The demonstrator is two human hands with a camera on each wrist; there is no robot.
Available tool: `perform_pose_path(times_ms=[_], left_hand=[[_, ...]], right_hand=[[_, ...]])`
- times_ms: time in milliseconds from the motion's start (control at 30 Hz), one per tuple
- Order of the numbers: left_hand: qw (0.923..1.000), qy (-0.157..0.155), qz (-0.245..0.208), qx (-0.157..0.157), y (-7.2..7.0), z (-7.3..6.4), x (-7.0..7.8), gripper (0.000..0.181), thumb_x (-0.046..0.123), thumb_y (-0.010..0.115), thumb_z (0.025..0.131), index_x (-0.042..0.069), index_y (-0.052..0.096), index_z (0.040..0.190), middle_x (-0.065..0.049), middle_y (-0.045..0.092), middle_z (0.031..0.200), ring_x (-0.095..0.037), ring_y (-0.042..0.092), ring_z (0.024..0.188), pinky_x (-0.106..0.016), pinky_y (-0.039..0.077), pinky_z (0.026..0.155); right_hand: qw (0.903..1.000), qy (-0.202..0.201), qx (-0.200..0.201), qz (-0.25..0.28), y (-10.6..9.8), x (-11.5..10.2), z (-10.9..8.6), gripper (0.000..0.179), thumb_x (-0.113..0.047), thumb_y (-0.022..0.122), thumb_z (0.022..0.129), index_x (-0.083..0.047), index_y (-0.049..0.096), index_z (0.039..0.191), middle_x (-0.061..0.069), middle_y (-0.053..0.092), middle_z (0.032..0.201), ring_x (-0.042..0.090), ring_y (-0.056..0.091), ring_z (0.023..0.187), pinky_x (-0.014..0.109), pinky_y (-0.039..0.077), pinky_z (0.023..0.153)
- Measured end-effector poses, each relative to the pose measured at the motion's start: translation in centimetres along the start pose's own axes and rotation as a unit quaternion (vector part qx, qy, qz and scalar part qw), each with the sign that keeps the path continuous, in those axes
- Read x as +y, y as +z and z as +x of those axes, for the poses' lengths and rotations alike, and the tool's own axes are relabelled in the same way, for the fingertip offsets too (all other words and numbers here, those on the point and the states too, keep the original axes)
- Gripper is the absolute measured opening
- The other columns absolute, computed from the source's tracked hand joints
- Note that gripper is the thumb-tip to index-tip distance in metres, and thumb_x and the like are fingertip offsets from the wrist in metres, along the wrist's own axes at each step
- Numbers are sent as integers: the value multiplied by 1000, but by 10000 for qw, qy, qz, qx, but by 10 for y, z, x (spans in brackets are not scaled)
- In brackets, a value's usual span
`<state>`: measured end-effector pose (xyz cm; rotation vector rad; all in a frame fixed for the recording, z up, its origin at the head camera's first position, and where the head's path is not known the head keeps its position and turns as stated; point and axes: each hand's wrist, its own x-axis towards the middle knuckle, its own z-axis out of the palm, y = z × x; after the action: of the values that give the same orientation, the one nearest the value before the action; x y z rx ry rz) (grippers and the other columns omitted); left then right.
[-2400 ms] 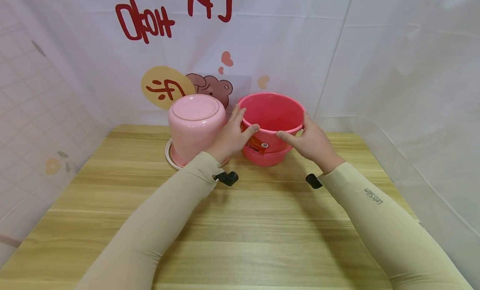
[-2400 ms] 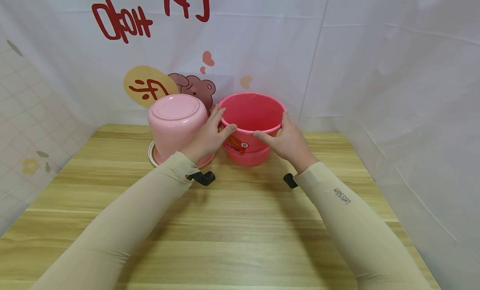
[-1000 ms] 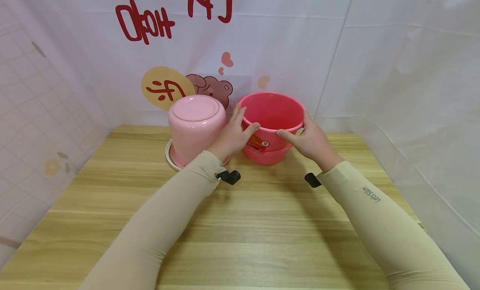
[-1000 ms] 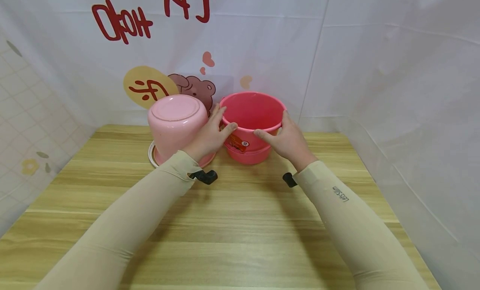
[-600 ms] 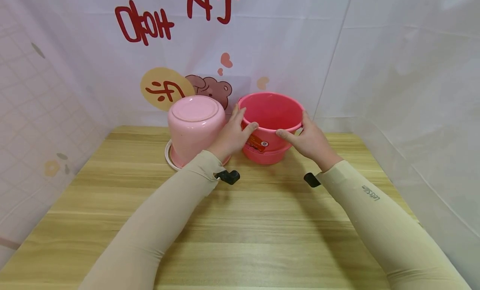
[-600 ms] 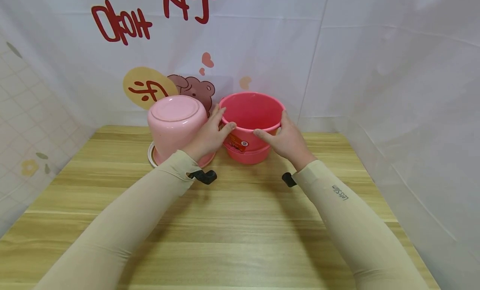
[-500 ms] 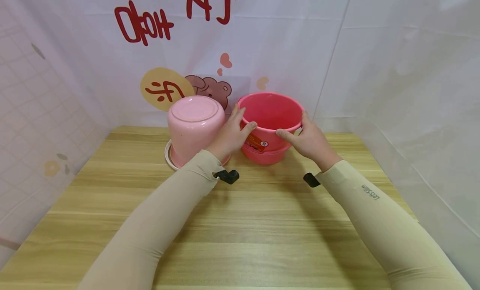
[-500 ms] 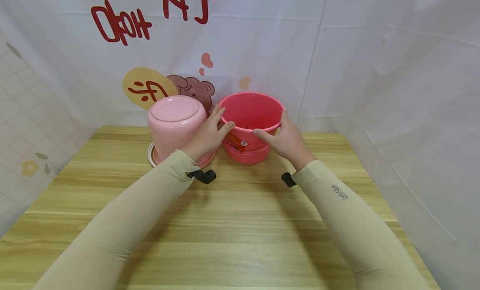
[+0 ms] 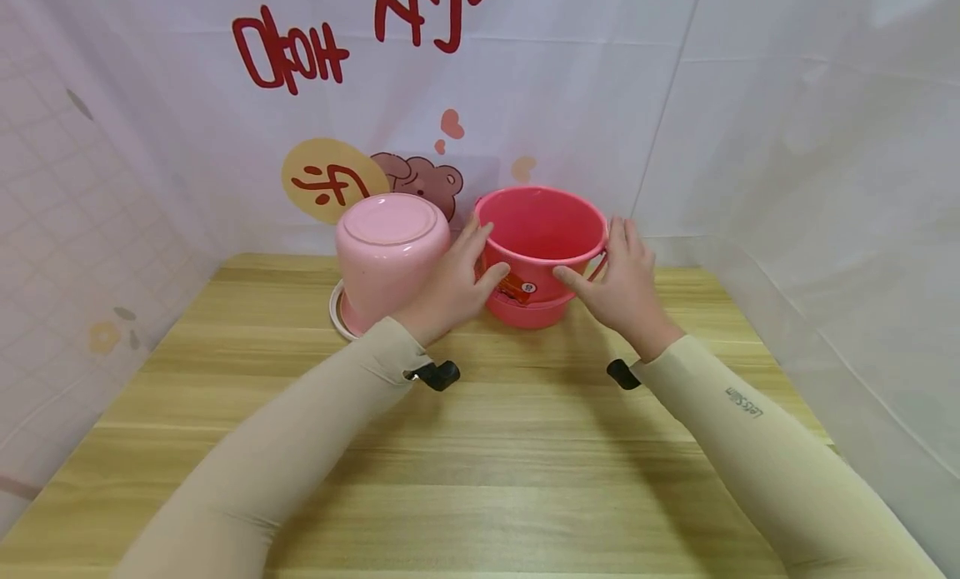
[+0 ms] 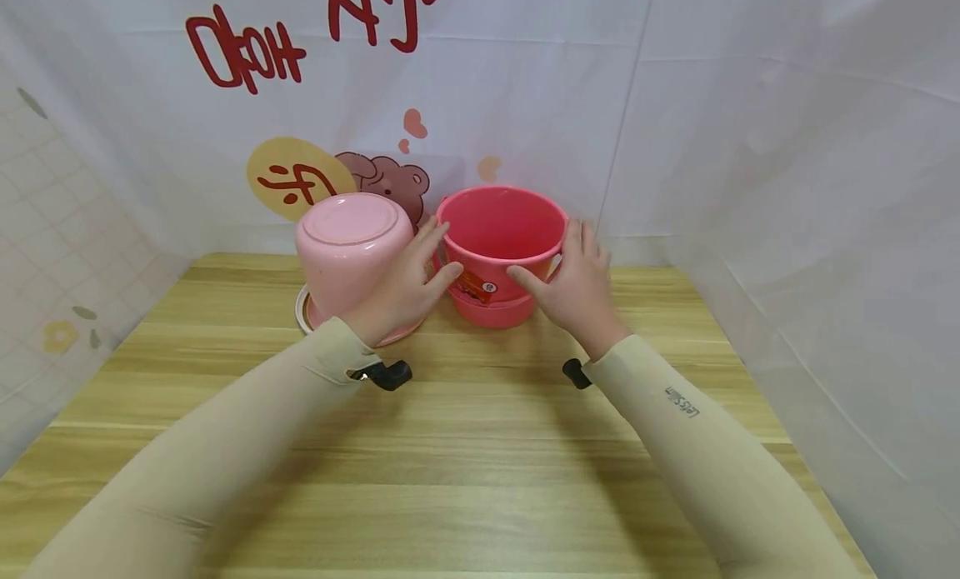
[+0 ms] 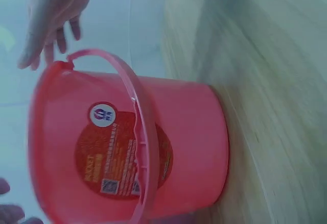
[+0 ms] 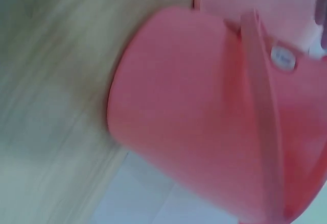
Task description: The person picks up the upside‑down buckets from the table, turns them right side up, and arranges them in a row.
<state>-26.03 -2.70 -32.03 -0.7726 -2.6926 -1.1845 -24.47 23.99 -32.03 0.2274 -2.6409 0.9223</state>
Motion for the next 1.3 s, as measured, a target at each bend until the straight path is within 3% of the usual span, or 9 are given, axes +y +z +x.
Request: perform_pose_path(times_ms=[100,233,333,433,533,667,833,1067,1300], left_hand=[[9978,534,336,-180,-9,-16,-1,68,34,60,107,6,35,164,-13,29,173,-28,26,162,-48,35,127],[9850,1198,1163,-441,-23,-39,-5,56,31,60,107,3,50,155,-14,54,157,-30,51,146,-46,41,124],[9754,1519,1475,-615,-32,-58,-14,49,29,61,107,0,59,146,-15,63,147,-31,58,137,-47,44,121],[9711,1681,1545,-694,-42,-77,-27,44,25,63,105,0,63,142,-15,65,144,-32,58,140,-49,45,120],[9710,1594,1611,-759,-54,-95,-42,40,24,66,104,5,66,139,-11,68,140,-28,60,136,-49,48,117],[9707,1063,1906,-1006,-68,-113,-65,36,27,66,104,14,67,138,-3,69,136,-24,64,128,-51,53,108],[9591,475,2436,-1361,-82,-127,-99,40,29,68,103,11,67,139,-9,67,140,-30,67,127,-54,54,106],[9480,-250,2574,-1854,-92,-133,-134,54,32,65,105,4,57,150,-20,49,160,-43,51,145,-61,43,117],[9482,-433,2468,-1950,-90,-129,-146,61,33,66,105,3,50,155,-20,48,161,-44,49,146,-61,41,119]], right_hand=[[9969,-644,453,-88,4,-10,-13,102,-51,77,92,-1,26,165,22,21,173,49,15,157,72,24,119],[9742,-2077,868,-178,16,-25,-30,82,-31,80,91,6,44,155,26,40,162,47,33,149,67,31,117],[9538,-2902,723,-284,27,-37,-40,74,-25,82,88,7,52,148,26,51,152,45,44,141,64,38,115],[9429,-3283,327,-461,39,-47,-46,73,-29,83,88,4,54,147,22,55,149,43,49,136,58,43,114],[9405,-3322,-256,-666,50,-55,-49,74,-33,81,91,-1,52,151,19,55,151,40,50,137,52,46,115],[9402,-3044,-1169,-985,64,-64,-46,75,-39,75,96,-8,47,158,15,51,156,36,47,141,50,43,120],[9294,-2754,-2058,-1340,87,-68,-37,73,-39,70,101,-12,42,162,12,47,162,32,44,146,48,37,125],[9082,-2406,-2925,-1781,119,-66,-27,75,-42,66,103,-17,34,166,11,39,169,33,36,155,49,30,130],[8879,-1958,-3594,-2104,138,-70,-23,78,-52,60,104,-23,26,169,9,30,174,36,29,159,52,27,131]])
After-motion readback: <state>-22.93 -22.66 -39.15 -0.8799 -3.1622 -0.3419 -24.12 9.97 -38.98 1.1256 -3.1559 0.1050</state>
